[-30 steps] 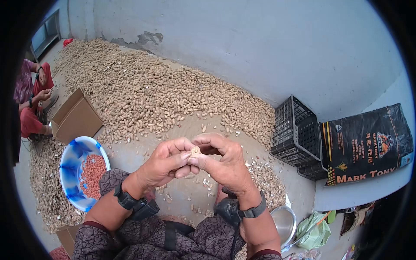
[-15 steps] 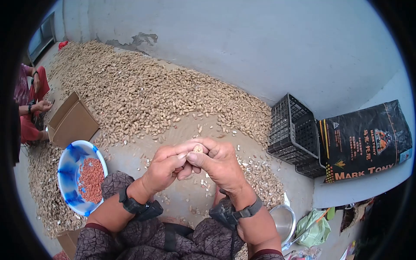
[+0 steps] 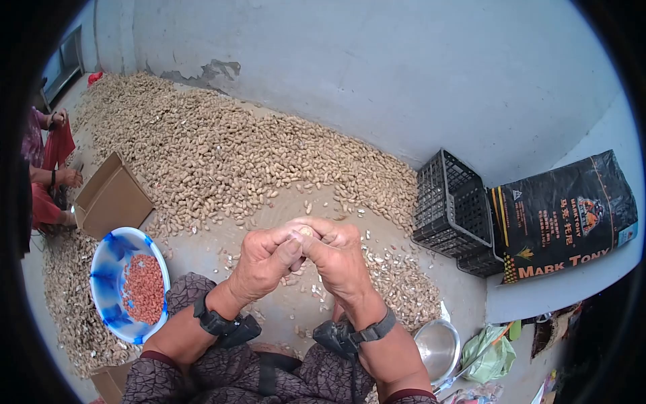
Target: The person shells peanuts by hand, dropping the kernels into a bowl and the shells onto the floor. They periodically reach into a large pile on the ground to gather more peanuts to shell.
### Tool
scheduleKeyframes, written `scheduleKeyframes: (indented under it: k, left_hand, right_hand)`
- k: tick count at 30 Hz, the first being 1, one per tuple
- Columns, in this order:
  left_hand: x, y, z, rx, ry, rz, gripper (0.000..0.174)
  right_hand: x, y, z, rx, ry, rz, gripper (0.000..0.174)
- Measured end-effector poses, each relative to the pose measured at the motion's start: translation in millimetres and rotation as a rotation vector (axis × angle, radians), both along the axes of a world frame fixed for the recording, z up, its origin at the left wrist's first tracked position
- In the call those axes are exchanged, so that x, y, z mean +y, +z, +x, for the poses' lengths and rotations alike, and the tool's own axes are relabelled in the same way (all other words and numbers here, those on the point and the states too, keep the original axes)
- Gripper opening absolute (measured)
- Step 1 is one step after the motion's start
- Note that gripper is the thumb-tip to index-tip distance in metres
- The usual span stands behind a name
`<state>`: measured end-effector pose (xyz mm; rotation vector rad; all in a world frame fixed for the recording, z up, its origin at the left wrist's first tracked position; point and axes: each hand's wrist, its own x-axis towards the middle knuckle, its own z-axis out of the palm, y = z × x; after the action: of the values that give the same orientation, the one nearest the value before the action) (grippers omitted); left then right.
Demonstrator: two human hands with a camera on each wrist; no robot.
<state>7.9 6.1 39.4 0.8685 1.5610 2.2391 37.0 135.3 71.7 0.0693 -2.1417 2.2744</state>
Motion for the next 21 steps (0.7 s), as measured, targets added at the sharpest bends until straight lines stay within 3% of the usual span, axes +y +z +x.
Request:
scheduleKeyframes:
  k: [8,10,17,19,21]
  left_hand:
    - [-9.4,-6.0,-6.0,-0.022,-0.012,-0.045,0.032]
    - [-16.1,0.9,-9.6,-0.276,-0.27,0.222,0.024]
    - [-6.9,-1.8,-4.7,-0.288,-0.119,0.191,0.027]
    - [-3.5,-2.0,-2.7,-0.169,-0.033,0.116,0.028]
    - [-5.5,-0.6,-2.3,-0.194,-0.076,0.137,0.029]
  right_hand:
    - [-2.4,-6.7,-7.5,-0.032,-0.008,-0.093,0.022]
    - [-1.4,-4.0,-8.7,-0.033,0.09,-0.183,0.026]
    - [-2.8,0.8,-6.4,-0.004,0.128,-0.133,0.03]
    - [1.7,-1.9,-8.4,-0.028,0.154,-0.12,0.026]
    - [2.2,1.3,-8.7,-0.025,0.165,-0.12,0.023]
